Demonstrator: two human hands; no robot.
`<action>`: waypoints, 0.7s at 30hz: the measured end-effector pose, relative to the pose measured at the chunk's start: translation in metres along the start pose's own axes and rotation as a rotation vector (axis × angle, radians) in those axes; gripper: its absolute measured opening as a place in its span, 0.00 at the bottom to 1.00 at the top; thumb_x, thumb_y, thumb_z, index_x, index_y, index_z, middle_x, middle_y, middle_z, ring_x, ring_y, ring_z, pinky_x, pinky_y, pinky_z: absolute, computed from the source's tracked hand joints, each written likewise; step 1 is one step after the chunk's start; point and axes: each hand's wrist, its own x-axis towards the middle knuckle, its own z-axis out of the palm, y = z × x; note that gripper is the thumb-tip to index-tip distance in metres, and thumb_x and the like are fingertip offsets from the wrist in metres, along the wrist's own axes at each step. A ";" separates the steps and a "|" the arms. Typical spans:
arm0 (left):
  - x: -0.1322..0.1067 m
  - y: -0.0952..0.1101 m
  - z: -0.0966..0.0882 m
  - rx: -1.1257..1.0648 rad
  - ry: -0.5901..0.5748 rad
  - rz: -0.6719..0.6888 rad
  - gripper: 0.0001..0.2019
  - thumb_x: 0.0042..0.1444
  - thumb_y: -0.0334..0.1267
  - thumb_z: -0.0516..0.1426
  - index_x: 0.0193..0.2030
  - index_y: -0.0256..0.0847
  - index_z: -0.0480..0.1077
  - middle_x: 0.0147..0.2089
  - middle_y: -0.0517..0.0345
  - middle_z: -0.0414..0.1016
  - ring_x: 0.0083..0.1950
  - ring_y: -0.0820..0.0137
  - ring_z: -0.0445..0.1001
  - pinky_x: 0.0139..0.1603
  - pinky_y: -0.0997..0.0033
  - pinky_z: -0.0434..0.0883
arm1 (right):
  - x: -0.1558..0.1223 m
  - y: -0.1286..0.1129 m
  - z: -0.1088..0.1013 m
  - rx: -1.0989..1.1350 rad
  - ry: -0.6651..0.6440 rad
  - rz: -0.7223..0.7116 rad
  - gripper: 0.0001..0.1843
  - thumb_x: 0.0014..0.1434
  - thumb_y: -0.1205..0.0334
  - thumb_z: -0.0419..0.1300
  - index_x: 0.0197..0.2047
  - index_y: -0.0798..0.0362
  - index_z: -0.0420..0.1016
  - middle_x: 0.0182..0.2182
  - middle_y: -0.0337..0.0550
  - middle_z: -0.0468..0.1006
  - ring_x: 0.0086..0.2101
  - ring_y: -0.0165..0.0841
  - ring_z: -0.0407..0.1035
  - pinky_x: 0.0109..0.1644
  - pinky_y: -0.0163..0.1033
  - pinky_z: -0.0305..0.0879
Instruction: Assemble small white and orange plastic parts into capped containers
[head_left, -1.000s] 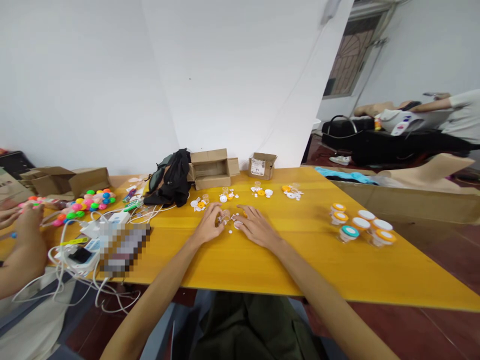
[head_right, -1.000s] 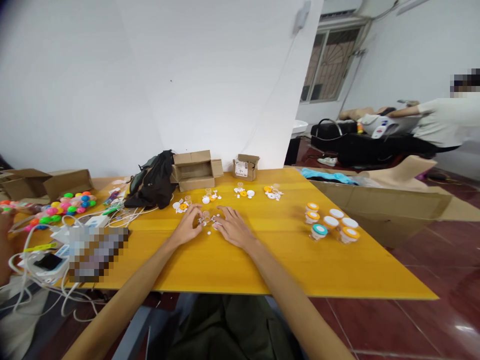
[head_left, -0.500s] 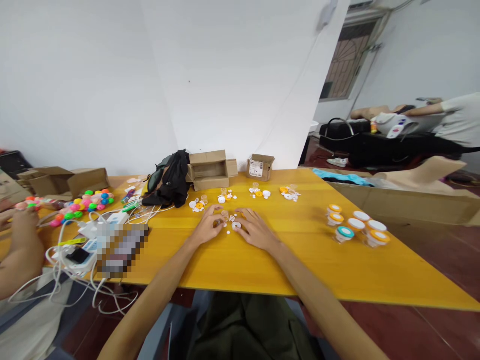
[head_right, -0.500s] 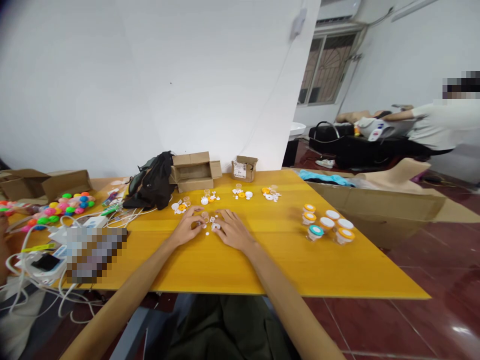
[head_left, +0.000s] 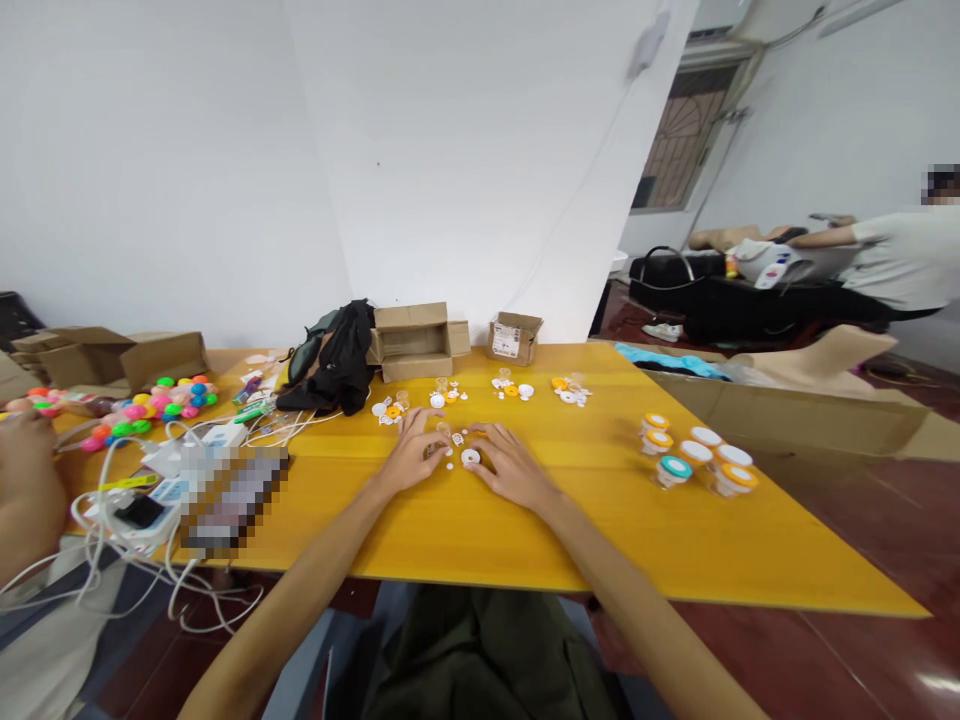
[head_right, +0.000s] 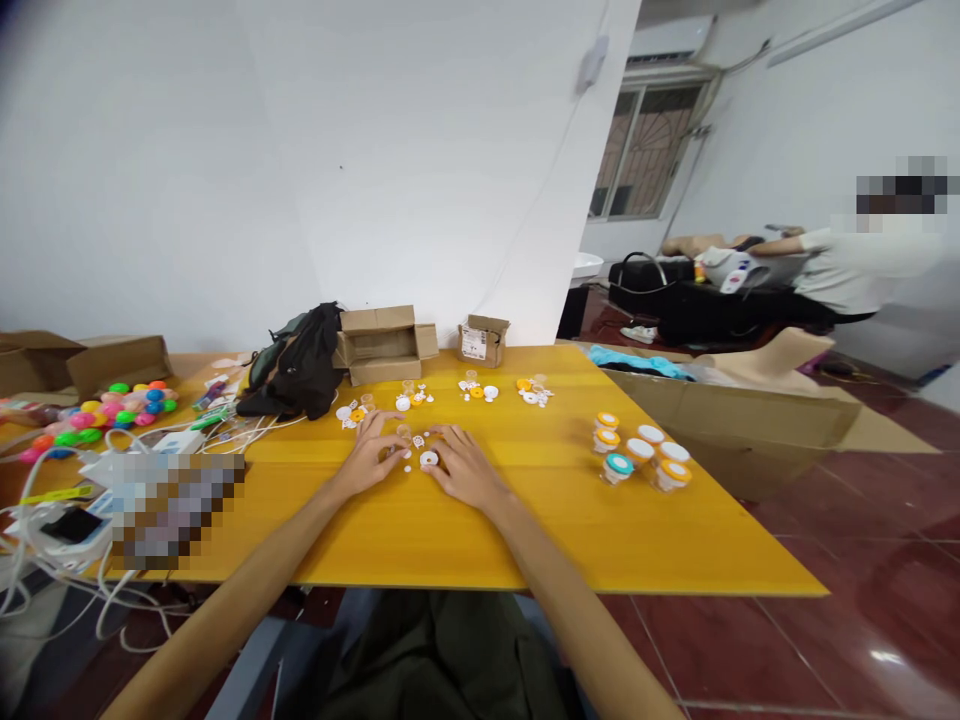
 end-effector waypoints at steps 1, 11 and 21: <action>0.001 0.002 0.002 0.005 0.003 0.003 0.08 0.58 0.33 0.57 0.33 0.44 0.78 0.57 0.51 0.69 0.60 0.56 0.60 0.63 0.48 0.58 | -0.004 0.000 -0.002 -0.006 0.007 0.005 0.09 0.64 0.57 0.56 0.43 0.49 0.74 0.54 0.51 0.71 0.54 0.43 0.65 0.56 0.53 0.64; 0.007 0.023 0.018 -0.013 -0.112 0.073 0.08 0.59 0.36 0.58 0.34 0.45 0.79 0.58 0.51 0.69 0.62 0.54 0.58 0.61 0.49 0.56 | -0.044 0.012 -0.014 -0.016 0.047 0.109 0.10 0.62 0.56 0.57 0.45 0.49 0.71 0.49 0.50 0.74 0.51 0.42 0.69 0.54 0.52 0.67; 0.004 0.012 0.010 -0.025 -0.003 0.006 0.09 0.62 0.38 0.54 0.40 0.45 0.76 0.55 0.51 0.71 0.60 0.57 0.59 0.60 0.53 0.57 | -0.032 0.008 -0.014 0.122 0.068 0.144 0.05 0.61 0.59 0.58 0.42 0.48 0.72 0.46 0.46 0.76 0.47 0.39 0.72 0.52 0.46 0.68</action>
